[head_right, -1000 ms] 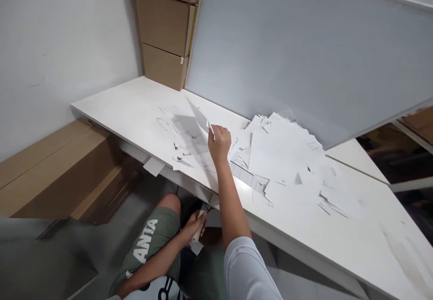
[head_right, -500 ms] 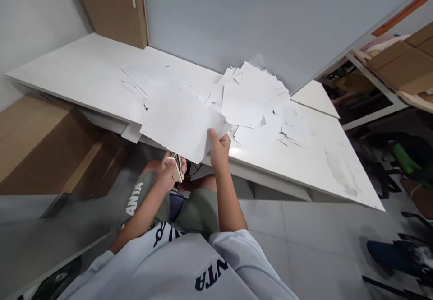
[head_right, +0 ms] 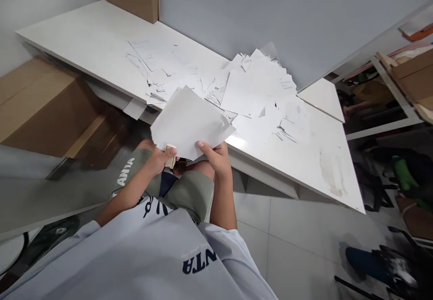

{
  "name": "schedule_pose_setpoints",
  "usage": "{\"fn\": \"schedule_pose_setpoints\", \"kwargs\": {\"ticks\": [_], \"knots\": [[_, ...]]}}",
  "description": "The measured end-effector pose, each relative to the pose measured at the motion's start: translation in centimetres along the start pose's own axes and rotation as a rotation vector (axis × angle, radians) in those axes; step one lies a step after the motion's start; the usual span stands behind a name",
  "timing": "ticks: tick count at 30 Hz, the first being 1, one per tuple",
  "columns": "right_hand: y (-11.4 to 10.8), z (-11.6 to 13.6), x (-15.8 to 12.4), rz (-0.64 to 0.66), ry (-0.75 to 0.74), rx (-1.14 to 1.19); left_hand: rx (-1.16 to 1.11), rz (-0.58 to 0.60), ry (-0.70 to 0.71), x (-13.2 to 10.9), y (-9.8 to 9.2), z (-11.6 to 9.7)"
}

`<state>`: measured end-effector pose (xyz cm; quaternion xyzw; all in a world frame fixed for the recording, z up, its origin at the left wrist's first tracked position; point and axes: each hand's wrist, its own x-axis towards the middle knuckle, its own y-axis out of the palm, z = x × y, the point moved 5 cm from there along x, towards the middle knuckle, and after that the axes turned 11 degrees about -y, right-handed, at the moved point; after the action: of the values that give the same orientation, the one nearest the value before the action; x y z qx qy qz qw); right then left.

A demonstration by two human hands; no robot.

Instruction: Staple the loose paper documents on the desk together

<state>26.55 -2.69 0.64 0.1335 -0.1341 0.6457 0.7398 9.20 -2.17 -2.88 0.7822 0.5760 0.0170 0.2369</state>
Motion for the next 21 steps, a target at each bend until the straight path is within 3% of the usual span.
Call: {"fn": "schedule_pose_setpoints", "kwargs": {"ticks": [8, 12, 15, 18, 21], "knots": [[0.0, 0.5, -1.2, 0.008, 0.006, -0.023, 0.019, -0.063, -0.044, -0.2, -0.5, 0.7], [-0.2, -0.2, -0.8, -0.024, 0.047, -0.082, -0.110, 0.039, -0.087, 0.7, -1.6, 2.2], [-3.1, -1.1, 2.0, -0.190, 0.029, -0.139, -0.291, 0.105, -0.168, 0.9, -4.5, 4.6], [-7.9, -1.9, 7.0, -0.395, -0.043, -0.157, -0.452, 0.058, -0.323, 1.1, -8.8, 7.8], [-12.7, -2.5, 12.2, -0.536, -0.068, -0.260, -0.522, 0.055, -0.329, 2.2, -11.9, 9.7]]}}
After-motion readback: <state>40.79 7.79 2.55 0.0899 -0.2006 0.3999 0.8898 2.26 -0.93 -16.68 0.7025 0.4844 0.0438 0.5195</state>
